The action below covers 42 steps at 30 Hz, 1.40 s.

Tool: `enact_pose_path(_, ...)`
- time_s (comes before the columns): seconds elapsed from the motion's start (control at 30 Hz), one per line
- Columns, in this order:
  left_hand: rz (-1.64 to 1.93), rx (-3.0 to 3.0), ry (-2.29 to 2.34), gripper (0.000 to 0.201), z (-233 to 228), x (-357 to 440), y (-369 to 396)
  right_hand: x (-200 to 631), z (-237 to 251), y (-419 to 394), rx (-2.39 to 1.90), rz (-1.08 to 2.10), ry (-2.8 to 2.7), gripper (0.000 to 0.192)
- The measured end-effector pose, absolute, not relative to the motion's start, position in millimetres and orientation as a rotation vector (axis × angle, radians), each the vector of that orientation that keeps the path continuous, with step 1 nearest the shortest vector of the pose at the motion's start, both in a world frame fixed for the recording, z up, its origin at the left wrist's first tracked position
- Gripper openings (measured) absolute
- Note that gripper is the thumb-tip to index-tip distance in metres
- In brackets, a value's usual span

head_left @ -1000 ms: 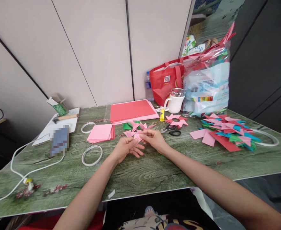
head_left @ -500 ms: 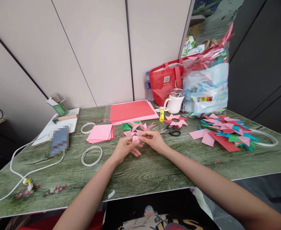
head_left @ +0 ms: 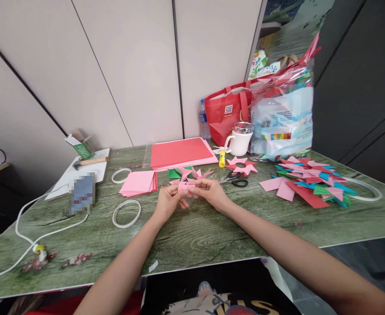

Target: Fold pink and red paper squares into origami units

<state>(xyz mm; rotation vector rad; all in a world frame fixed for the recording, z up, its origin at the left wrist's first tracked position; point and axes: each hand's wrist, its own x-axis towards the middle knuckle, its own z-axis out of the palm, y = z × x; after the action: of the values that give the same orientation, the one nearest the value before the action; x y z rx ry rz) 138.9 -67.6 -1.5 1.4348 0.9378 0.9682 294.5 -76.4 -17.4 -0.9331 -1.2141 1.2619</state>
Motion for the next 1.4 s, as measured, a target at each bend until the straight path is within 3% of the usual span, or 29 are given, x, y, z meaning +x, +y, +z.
enact_pose_path(0.53, 0.948, 1.407, 0.926, 0.031, -1.7, 139.7, -68.4, 294.5, -19.1, -75.0, -0.962, 1.075, -1.283, 0.030)
enact_pose_path(0.83, 0.845, 1.403, 0.916, 0.036, -1.4, 137.8, -69.8, 296.6, -20.2, -74.9, -0.948, 1.236, -1.330, 0.030)
enact_pose_path(1.4, 0.705, 1.323, 0.899, 0.036, -1.2, 140.0, -71.8, 294.9, -18.1, -75.9, -0.955, 1.235, -1.336, 0.031)
